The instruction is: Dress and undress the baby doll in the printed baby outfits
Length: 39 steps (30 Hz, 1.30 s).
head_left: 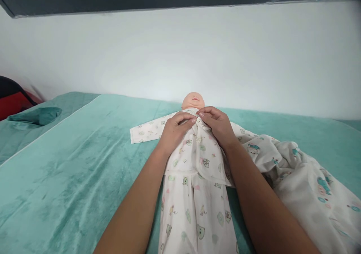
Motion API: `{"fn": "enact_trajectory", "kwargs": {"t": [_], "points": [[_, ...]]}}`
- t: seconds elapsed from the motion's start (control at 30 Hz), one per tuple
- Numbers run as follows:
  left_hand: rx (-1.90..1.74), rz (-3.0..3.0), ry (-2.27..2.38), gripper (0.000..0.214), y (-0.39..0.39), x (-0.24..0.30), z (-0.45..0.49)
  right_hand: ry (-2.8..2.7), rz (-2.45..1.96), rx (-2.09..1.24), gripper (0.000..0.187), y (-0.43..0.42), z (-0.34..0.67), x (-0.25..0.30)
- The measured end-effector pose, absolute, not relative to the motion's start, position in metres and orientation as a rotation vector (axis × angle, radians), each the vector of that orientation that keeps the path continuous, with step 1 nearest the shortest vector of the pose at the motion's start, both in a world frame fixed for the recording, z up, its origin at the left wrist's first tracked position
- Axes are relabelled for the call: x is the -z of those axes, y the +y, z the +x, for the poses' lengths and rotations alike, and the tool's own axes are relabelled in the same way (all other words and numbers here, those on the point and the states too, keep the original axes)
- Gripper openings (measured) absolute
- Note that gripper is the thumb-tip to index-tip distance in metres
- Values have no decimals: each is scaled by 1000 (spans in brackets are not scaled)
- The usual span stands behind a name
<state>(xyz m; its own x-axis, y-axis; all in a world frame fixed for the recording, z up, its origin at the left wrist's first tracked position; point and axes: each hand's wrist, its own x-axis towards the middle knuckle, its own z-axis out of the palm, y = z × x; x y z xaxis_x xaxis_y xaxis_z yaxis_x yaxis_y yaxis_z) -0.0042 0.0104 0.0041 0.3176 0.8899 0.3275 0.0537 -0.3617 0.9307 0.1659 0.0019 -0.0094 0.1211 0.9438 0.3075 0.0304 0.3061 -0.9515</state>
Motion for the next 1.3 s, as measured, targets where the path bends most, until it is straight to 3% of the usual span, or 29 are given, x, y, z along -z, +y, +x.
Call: {"fn": "enact_trajectory", "kwargs": {"t": [0.3,0.77,0.9,1.1,1.3], "points": [[-1195,1894,917,5,12,1,1,-1263,-1058,-861,18,3,166,11],[-1165,2043,958,13,10,0,2,-1205,-972,-846,21,2,168,12],[-1056,1977,813,22,9,-4,-13,-1351,-1132,-793,29,-4,170,3],[-762,2142,642,12,9,-13,-32,-1636,-1496,-624,31,-24,172,-26],[-676,2218,618,12,9,-13,-36,-1799,-1508,-945,33,-47,172,-45]]}}
